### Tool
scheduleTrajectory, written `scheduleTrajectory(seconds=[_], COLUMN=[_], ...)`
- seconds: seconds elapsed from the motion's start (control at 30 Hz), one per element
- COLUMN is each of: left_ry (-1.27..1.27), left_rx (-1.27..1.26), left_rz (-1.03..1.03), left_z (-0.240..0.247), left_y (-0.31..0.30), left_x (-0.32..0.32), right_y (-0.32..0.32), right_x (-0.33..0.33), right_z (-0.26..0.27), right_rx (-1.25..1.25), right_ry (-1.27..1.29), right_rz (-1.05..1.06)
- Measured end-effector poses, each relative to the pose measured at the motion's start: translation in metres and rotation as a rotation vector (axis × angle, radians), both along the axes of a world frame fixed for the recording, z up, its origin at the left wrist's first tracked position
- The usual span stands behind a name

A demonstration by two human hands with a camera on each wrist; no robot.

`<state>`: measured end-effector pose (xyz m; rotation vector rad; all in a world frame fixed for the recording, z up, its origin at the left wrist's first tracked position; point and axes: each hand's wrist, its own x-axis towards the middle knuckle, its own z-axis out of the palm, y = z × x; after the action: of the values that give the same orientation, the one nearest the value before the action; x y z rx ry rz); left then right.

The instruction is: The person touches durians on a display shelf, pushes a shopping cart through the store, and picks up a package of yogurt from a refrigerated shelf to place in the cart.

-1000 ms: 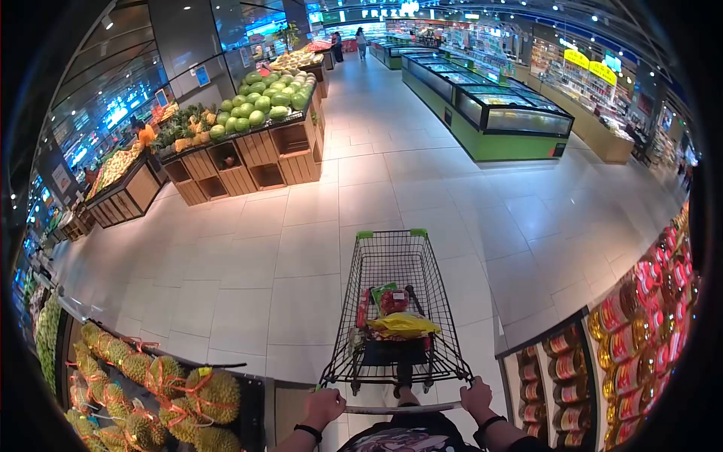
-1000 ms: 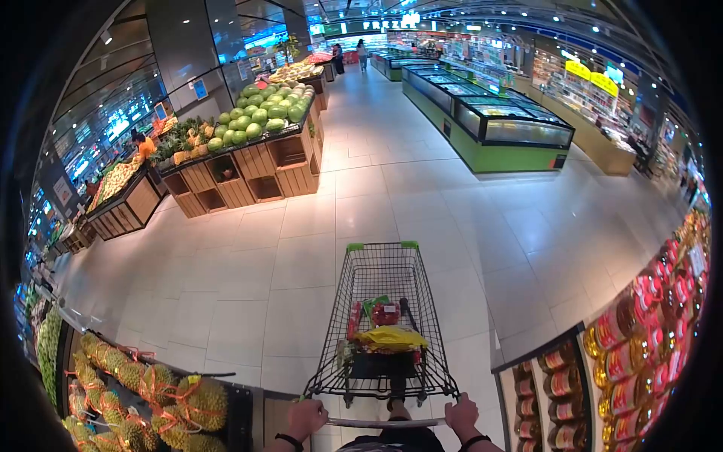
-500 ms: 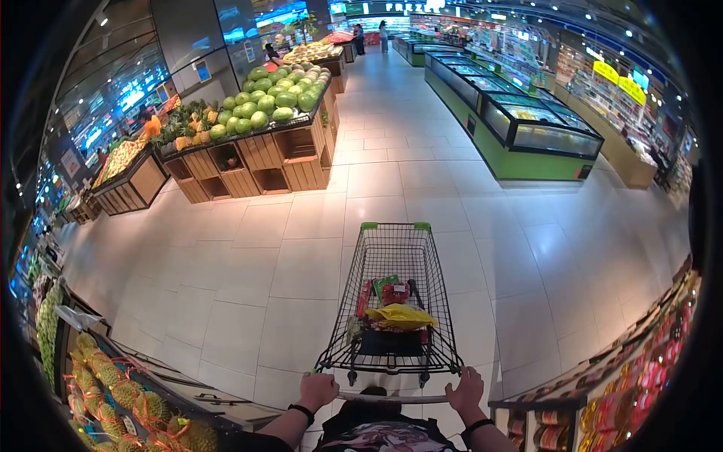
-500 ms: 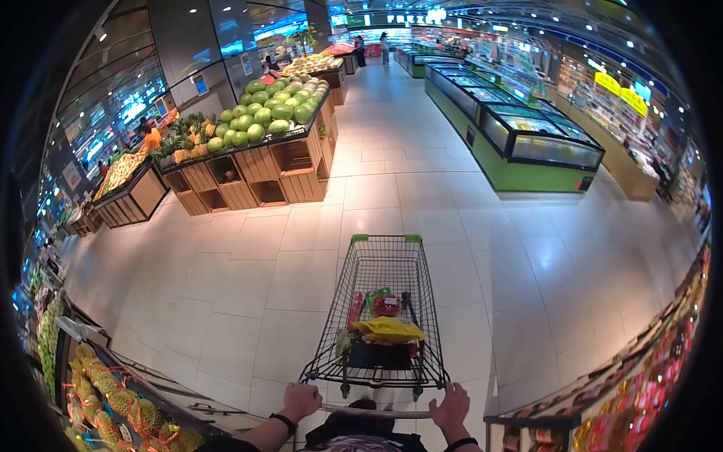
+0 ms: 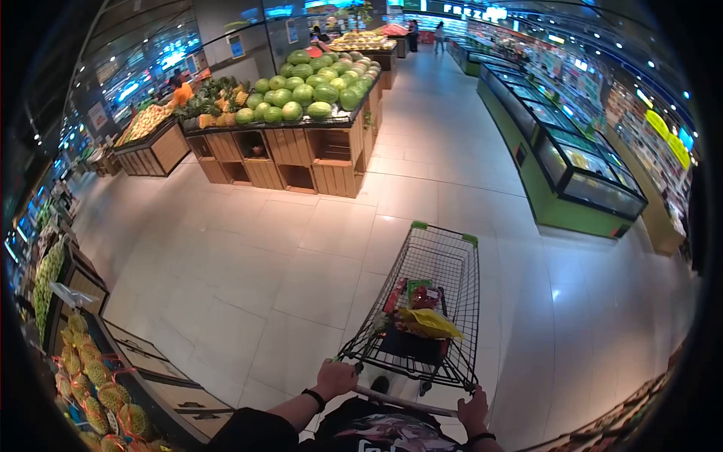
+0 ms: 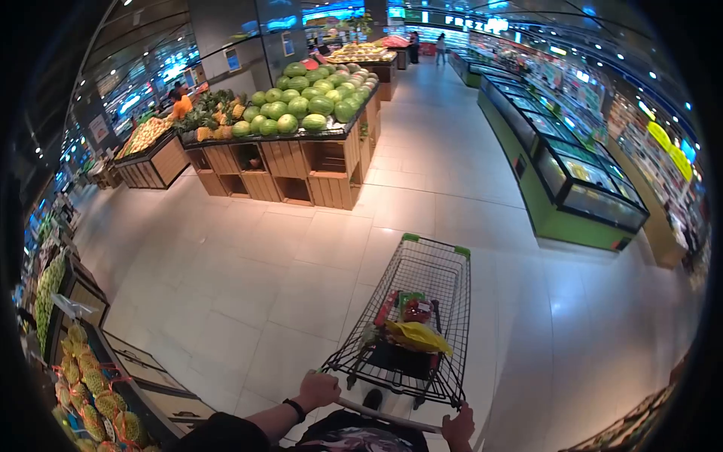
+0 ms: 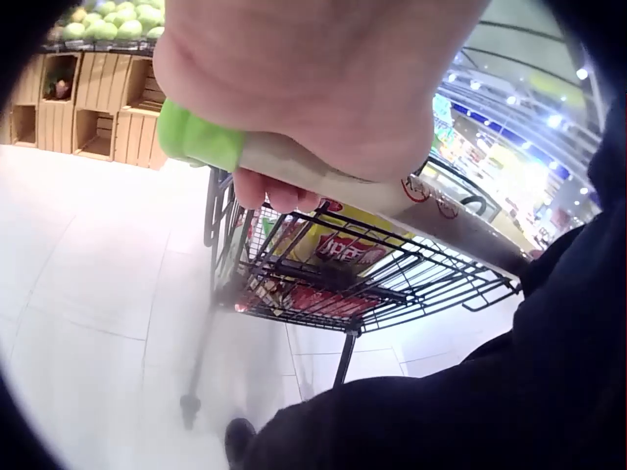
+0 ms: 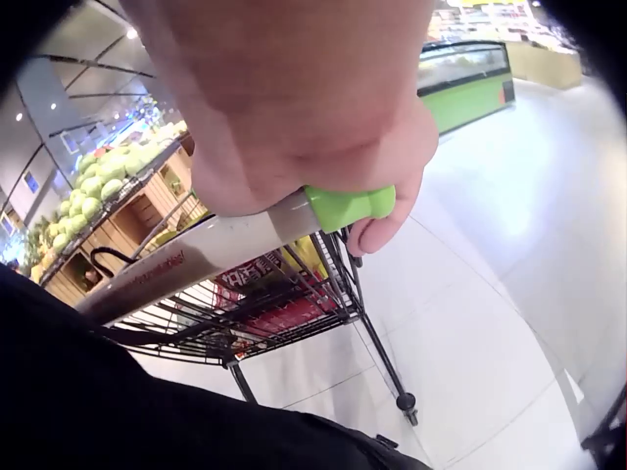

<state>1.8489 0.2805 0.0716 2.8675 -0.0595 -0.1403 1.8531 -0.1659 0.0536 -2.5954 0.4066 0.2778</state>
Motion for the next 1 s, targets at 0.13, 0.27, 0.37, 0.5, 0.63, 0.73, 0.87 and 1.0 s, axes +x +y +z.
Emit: scheduleTrajectory(seconds=[0.13, 0.27, 0.37, 0.5, 0.63, 0.73, 0.87, 1.0], left_ry=[0.118, -0.033, 0.01, 0.036, 0.105, 0.101, 0.09, 0.11], left_rx=[0.04, 0.031, 0.074, 0.086, 0.086, 0.072, 0.064, 0.084], left_rz=[-0.036, -0.04, -0.054, -0.052, -0.04, -0.014, 0.006, 0.001], left_z=[0.006, 0.003, 0.004, 0.01, 0.011, 0.013, 0.02, 0.033], left_y=[-0.002, -0.006, -0.012, -0.019, -0.03, -0.038, -0.051, -0.067], left_x=[0.083, 0.158, 0.218, 0.297, 0.378, 0.44, 0.507, 0.592], right_y=[-0.004, -0.002, -0.018, -0.023, -0.04, -0.046, -0.056, -0.07], right_x=[0.071, 0.147, 0.203, 0.28, 0.357, 0.433, 0.503, 0.588], right_z=[-0.006, 0.001, -0.015, -0.015, -0.032, -0.005, 0.017, 0.015], right_rx=[-0.002, -0.036, -0.046, -0.037, 0.013, -0.029, -0.022, 0.006], right_ry=[-0.037, -0.002, -0.074, -0.044, -0.103, 0.052, 0.199, 0.093], right_rz=[0.0, -0.04, 0.01, -0.013, 0.02, 0.068, 0.129, 0.083])
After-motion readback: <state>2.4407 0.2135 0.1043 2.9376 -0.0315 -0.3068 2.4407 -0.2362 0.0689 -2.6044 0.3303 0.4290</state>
